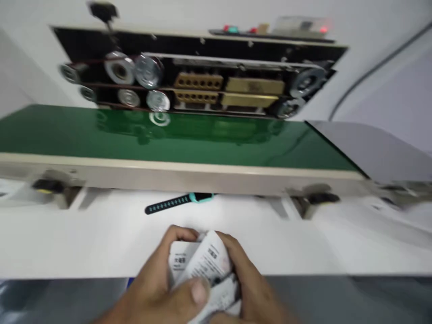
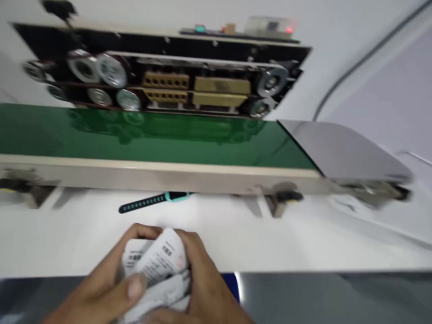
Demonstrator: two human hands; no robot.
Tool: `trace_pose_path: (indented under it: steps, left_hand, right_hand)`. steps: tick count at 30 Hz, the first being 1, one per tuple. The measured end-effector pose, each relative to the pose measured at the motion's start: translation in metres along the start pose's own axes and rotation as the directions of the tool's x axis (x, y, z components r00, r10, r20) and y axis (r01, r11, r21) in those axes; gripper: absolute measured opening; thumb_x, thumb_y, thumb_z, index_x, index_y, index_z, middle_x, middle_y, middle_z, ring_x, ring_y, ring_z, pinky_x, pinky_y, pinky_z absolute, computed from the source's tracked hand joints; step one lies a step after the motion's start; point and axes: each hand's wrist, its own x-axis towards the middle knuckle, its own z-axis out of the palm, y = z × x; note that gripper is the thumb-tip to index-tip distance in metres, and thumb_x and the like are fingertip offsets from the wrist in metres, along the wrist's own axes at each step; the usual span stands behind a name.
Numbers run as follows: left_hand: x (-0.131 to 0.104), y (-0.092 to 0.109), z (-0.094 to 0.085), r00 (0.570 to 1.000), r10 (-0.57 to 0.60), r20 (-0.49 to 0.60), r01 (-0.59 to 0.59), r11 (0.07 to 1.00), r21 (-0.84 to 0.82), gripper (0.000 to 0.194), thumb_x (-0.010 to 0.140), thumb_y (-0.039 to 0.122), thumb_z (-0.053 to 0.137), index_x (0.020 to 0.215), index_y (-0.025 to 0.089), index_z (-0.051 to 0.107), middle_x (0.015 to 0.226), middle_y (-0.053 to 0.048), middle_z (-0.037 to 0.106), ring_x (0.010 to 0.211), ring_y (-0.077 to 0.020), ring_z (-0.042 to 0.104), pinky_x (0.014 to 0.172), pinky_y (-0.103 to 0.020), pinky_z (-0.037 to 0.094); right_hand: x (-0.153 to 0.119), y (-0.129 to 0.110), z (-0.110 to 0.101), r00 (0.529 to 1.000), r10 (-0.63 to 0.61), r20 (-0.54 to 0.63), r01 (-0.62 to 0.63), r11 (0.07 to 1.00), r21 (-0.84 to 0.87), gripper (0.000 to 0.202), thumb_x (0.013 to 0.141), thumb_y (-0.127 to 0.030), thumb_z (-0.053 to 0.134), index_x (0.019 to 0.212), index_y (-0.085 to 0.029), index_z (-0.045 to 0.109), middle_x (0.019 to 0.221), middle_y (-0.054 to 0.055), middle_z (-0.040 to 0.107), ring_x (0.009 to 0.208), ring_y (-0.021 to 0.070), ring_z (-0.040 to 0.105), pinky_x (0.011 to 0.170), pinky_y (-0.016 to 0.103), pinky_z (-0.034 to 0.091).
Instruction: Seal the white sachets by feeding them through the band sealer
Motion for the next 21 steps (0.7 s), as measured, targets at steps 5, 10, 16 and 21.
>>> trace_pose_path:
  steps: [5, 10, 16, 21]
  left_hand:
    - [-0.011, 0.013, -0.001, 0.993, -0.093, -0.076, 0.097, 0.994, 0.050, 0.092, 0.059, 0.063, 0.081, 0.139, 0.040, 0.041, 0.127, -0.009, 0.064, 0.108, -0.0376, 0.064, 0.090, -0.052, 0.052]
    - [-0.014, 0.000, 0.002, 0.999, 0.024, -0.047, -0.013, 0.976, 0.217, 0.050, 0.064, 0.032, 0.083, 0.110, 0.043, 0.066, 0.145, 0.001, 0.045, 0.130, -0.0360, 0.048, 0.099, -0.045, 0.047]
    - [-0.006, -0.013, 0.003, 0.998, -0.018, -0.053, 0.024, 0.995, 0.102, 0.034, 0.073, 0.056, 0.073, 0.098, 0.037, 0.060, 0.133, 0.002, 0.048, 0.119, -0.0286, 0.056, 0.092, -0.036, 0.051]
    - [-0.001, -0.011, 0.012, 0.948, -0.124, -0.293, 0.136, 0.990, 0.022, 0.027, 0.083, 0.052, 0.064, 0.105, 0.038, 0.058, 0.136, 0.007, 0.054, 0.100, -0.0168, 0.063, 0.078, -0.022, 0.055]
  right_hand:
    - [0.000, -0.013, 0.003, 0.989, 0.032, 0.147, -0.060, 0.981, 0.186, 0.076, 0.068, -0.033, 0.086, 0.134, -0.026, 0.050, 0.120, 0.008, 0.062, 0.083, 0.0200, 0.065, 0.066, 0.031, 0.059]
    - [-0.018, 0.000, -0.003, 0.989, 0.025, 0.148, -0.040, 0.994, 0.104, 0.073, 0.075, -0.029, 0.079, 0.139, -0.025, 0.044, 0.120, 0.010, 0.061, 0.096, 0.0242, 0.066, 0.075, 0.036, 0.060]
    - [-0.038, 0.022, -0.002, 0.998, -0.048, 0.031, 0.044, 0.994, 0.100, 0.079, 0.083, -0.028, 0.071, 0.139, -0.029, 0.015, 0.118, 0.012, 0.058, 0.101, 0.0259, 0.065, 0.071, 0.039, 0.061]
    - [-0.031, 0.022, 0.017, 0.971, -0.045, -0.235, 0.088, 0.980, 0.180, 0.052, 0.089, -0.037, 0.066, 0.123, -0.028, 0.027, 0.101, 0.005, 0.060, 0.072, 0.0145, 0.061, 0.054, 0.027, 0.053]
